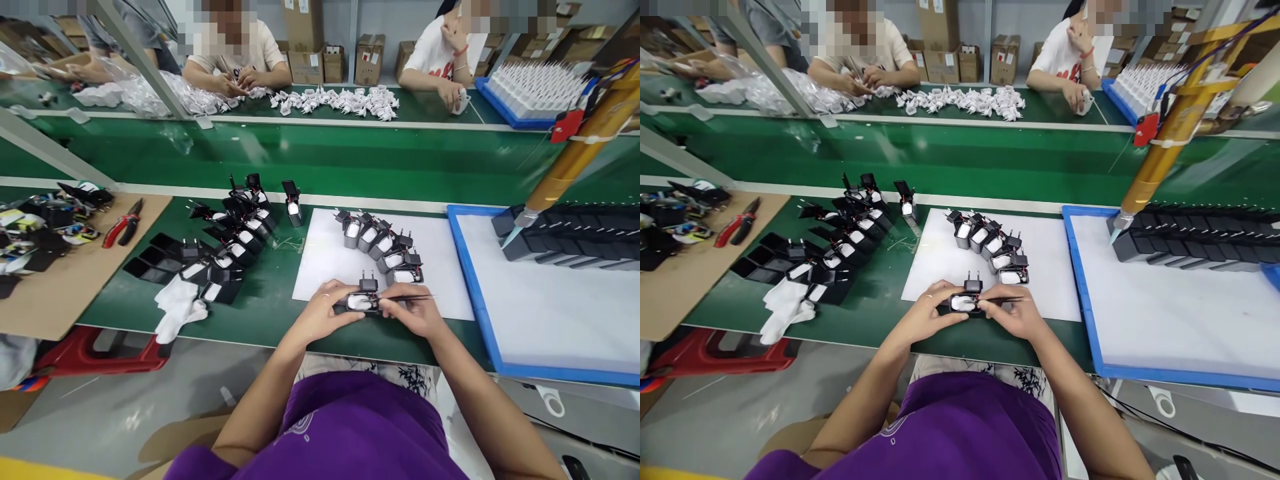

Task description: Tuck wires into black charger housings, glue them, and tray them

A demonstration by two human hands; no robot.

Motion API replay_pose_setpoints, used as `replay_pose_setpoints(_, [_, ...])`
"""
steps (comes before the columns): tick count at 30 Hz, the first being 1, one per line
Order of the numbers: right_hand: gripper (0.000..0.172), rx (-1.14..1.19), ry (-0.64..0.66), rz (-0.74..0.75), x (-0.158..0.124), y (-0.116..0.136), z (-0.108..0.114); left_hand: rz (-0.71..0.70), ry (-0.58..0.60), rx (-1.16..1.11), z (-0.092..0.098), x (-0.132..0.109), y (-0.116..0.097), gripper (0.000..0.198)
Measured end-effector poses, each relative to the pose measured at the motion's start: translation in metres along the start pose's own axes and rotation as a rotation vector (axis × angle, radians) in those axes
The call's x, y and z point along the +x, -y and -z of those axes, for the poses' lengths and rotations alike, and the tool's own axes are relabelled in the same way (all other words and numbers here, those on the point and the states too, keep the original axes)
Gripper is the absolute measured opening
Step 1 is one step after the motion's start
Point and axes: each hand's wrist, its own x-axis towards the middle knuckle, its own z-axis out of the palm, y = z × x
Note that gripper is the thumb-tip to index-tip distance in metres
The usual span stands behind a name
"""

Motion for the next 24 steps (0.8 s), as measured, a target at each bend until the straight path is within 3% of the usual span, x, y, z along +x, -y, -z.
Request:
replay_pose_setpoints(4, [0.006, 0.192, -0.242, -0.051, -0.005, -0.002, 0.006, 0.015, -0.017, 0.023, 0.002, -0.002, -0.004, 0.043])
replay_pose_setpoints(9, [0.009, 0.163, -0.213, -0.019, -0.005, -0.002, 0.005, 0.096, 0.1, -0.215, 0.008, 0.007, -0.011, 0.07])
replay_pose_setpoints(16, [0.011, 0.152, -0.298, 0.003, -0.004, 0.0, 0.006, 0.199, 0.137, -0.618, -0.008, 0.034, -0.024, 0.05])
replay_pose_setpoints(19, [0.008, 0.144, -0.285, 0.016, -0.004, 0.0, 0.007, 0.142, 0.06, -0.512, -0.015, 0.035, -0.028, 0.036])
replay_pose_setpoints(24, [0.011, 0.1, -0.277, 0.002, -0.004, -0.001, 0.007, -0.076, -0.14, -0.051, -0.019, 0.028, -0.028, 0.037])
